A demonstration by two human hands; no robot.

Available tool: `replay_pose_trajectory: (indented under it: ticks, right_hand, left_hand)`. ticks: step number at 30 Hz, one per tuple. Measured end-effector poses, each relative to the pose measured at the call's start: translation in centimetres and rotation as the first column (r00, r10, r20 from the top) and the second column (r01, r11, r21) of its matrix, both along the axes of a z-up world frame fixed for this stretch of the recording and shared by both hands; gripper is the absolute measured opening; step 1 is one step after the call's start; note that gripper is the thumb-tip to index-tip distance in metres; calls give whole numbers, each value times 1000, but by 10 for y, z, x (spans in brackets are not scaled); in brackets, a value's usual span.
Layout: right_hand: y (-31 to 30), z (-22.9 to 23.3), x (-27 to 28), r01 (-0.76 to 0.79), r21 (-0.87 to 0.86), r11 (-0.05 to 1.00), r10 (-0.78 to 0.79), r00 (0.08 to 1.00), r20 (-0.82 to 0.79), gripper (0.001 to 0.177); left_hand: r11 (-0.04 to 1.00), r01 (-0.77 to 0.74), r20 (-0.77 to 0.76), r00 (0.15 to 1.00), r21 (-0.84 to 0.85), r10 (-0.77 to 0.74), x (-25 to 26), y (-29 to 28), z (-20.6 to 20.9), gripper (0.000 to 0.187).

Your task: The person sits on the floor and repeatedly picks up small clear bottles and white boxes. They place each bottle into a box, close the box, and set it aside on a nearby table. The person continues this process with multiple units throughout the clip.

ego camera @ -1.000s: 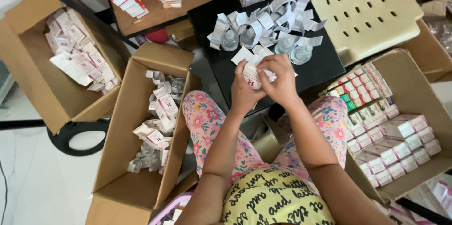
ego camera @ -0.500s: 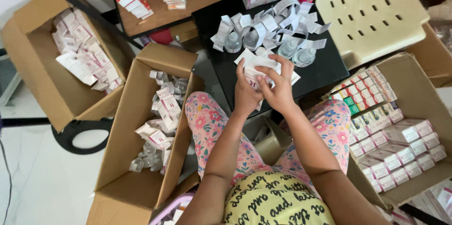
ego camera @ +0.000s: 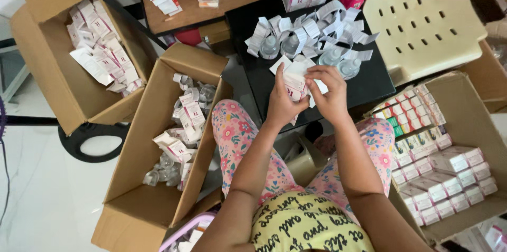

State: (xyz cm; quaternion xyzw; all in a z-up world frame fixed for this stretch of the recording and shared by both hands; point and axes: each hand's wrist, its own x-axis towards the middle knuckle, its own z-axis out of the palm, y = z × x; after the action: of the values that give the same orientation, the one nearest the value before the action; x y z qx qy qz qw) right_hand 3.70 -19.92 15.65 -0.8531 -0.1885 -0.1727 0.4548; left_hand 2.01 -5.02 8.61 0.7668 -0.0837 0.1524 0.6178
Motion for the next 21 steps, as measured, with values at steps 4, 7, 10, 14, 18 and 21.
replay_pose_trajectory:
  ticks: [4, 7, 10, 14, 18, 21]
  right_hand:
    - [-3, 5, 3, -48, -71, 996, 51, 998, 33, 14]
    - [-2, 7, 1, -39, -79, 996, 40, 999, 12, 15]
    - [-5, 8, 0, -36, -17, 999, 36, 999, -31, 16]
    - [-3, 13, 3, -40, 22, 999, 41, 998, -44, 15]
    - [0, 20, 0, -36, 18, 999, 37, 998, -57, 13]
    - [1, 25, -1, -41, 6, 999, 41, 996, -75, 12]
  left_hand:
    - [998, 28, -2, 1000, -63, -28, 9, 2, 5, 108]
    - [996, 34, -1, 999, -81, -34, 8, 6, 7, 108]
    - [1000, 16, -76, 997, -20, -17, 7, 7, 9, 109]
    - [1000, 9, 32, 999, 11, -9, 9, 11, 14, 107]
    - [999, 13, 55, 998, 32, -15, 9, 12, 18, 107]
    - [999, 0, 47, 999, 41, -2, 8, 12, 18, 106]
